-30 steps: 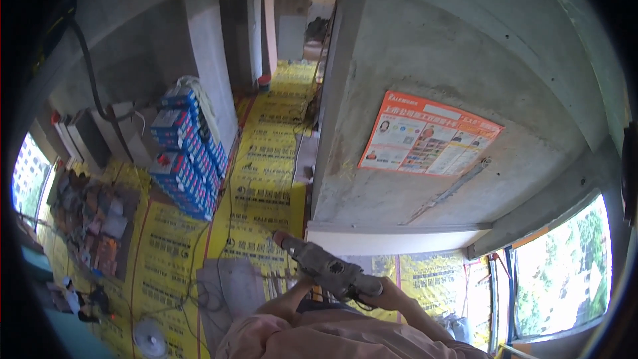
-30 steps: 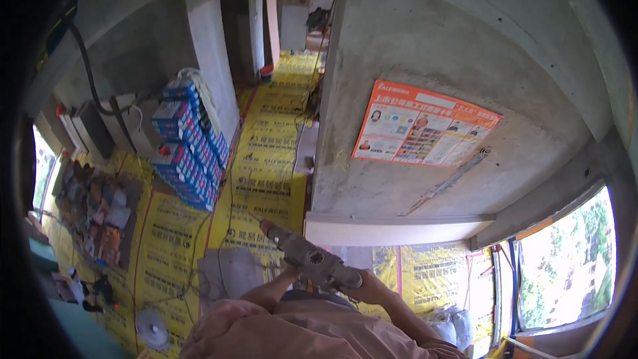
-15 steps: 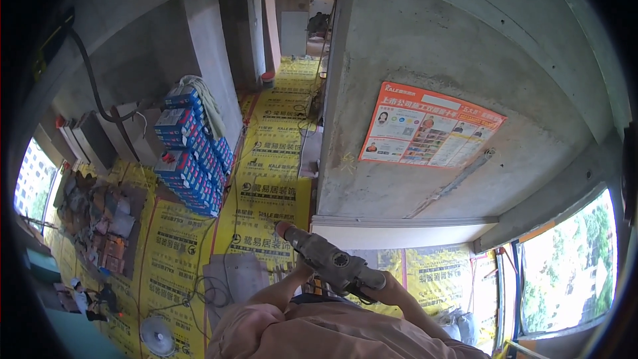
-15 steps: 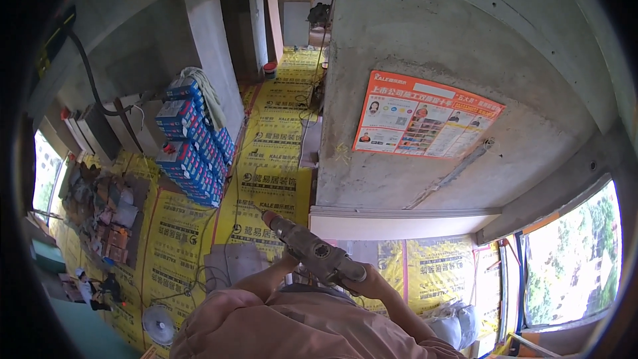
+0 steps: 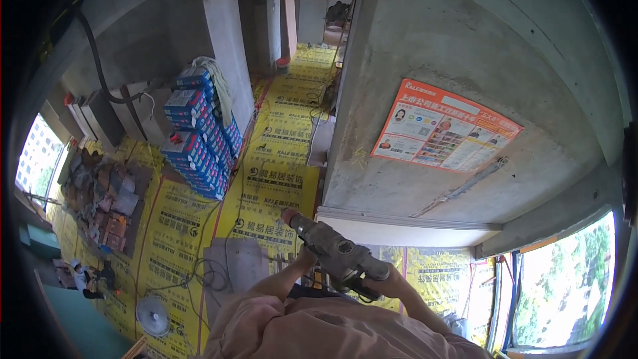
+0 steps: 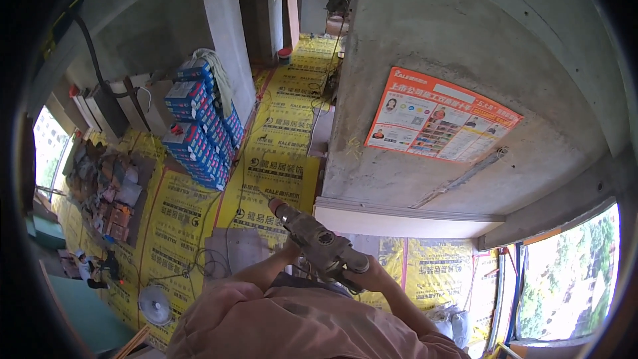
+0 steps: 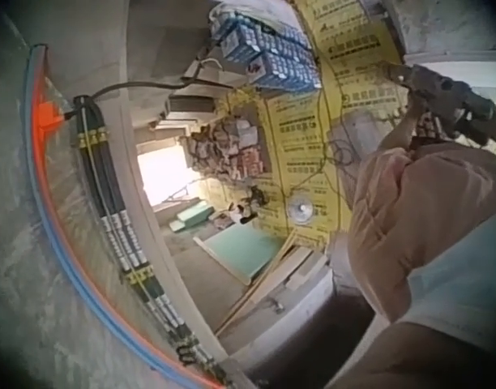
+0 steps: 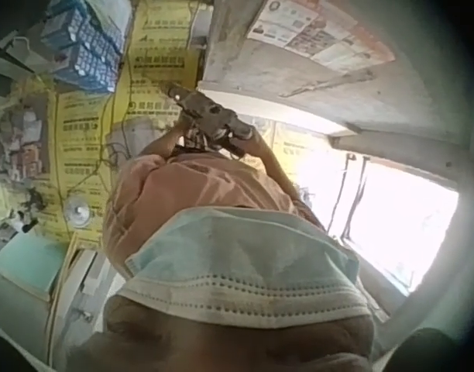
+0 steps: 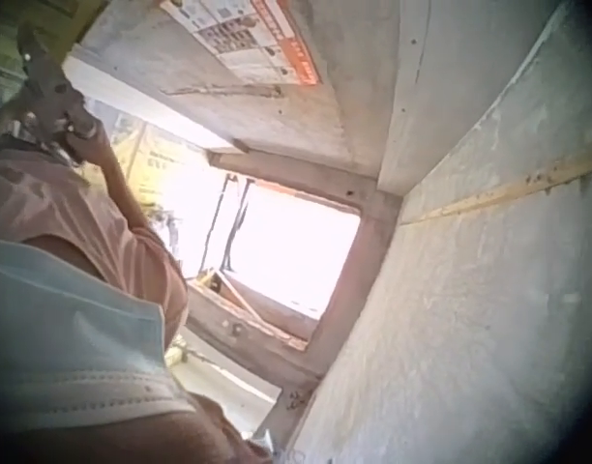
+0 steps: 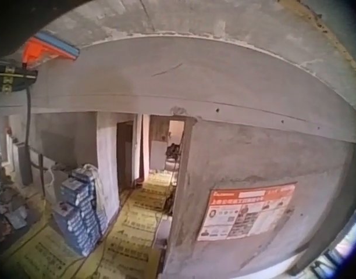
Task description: The recorder uses a rotary hammer drill to create holes and chip at a concrete beam in an indoor renovation site.
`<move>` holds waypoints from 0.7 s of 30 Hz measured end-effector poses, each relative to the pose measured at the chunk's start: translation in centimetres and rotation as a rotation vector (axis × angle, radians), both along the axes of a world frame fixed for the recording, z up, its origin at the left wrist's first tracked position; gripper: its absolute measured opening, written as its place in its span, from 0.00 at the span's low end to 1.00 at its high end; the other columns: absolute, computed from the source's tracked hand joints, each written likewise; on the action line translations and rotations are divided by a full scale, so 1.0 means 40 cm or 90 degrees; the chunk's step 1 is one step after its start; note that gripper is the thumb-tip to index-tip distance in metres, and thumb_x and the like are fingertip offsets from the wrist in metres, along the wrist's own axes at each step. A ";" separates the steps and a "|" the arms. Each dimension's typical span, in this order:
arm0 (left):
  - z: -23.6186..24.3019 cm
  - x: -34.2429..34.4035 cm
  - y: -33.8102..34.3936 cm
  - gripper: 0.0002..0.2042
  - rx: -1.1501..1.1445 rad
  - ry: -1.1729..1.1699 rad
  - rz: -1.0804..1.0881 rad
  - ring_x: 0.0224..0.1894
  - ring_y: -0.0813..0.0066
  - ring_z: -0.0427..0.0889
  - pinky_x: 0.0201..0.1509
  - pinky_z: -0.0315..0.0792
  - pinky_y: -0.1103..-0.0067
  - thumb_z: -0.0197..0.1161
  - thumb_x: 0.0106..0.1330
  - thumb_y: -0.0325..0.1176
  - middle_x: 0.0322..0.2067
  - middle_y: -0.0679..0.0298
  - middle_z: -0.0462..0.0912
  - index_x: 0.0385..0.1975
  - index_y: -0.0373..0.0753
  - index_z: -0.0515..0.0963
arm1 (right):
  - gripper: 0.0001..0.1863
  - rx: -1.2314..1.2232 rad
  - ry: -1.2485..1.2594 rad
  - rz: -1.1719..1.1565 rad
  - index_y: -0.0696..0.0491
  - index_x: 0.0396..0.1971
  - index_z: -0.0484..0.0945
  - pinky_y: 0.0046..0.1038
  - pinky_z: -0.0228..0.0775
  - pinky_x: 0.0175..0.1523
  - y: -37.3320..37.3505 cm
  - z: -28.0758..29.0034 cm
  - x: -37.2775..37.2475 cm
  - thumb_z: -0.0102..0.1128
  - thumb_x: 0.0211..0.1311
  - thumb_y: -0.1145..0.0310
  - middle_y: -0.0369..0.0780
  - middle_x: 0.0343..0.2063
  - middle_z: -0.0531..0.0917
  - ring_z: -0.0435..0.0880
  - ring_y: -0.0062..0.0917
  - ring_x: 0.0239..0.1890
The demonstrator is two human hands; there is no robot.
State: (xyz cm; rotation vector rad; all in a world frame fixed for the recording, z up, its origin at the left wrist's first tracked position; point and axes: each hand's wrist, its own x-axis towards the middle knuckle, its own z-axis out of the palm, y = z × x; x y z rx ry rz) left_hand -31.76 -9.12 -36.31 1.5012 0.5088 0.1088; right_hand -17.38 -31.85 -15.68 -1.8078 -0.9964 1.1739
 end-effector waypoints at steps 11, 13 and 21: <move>-0.205 -0.097 0.065 0.27 0.225 -0.037 -0.007 0.67 0.65 0.65 0.70 0.59 0.68 0.56 0.71 0.47 0.62 0.62 0.70 0.66 0.40 0.64 | 0.20 0.012 -0.061 -0.161 0.58 0.46 0.79 0.28 0.76 0.49 0.106 0.066 -0.189 0.70 0.53 0.71 0.43 0.38 0.86 0.85 0.24 0.42; -0.202 -0.092 0.064 0.28 0.308 -0.025 -0.042 0.67 0.65 0.65 0.70 0.58 0.68 0.56 0.71 0.47 0.63 0.62 0.70 0.66 0.40 0.63 | 0.17 -0.040 -0.143 -0.199 0.56 0.42 0.80 0.27 0.76 0.44 0.135 0.103 -0.242 0.72 0.51 0.70 0.39 0.34 0.86 0.84 0.21 0.38; -0.157 -0.091 0.100 0.30 0.515 0.141 -0.076 0.68 0.65 0.64 0.72 0.55 0.68 0.57 0.70 0.50 0.64 0.63 0.69 0.67 0.40 0.61 | 0.19 -0.010 -0.085 -0.170 0.57 0.42 0.81 0.29 0.76 0.43 0.155 0.076 -0.219 0.74 0.50 0.68 0.41 0.34 0.87 0.84 0.22 0.36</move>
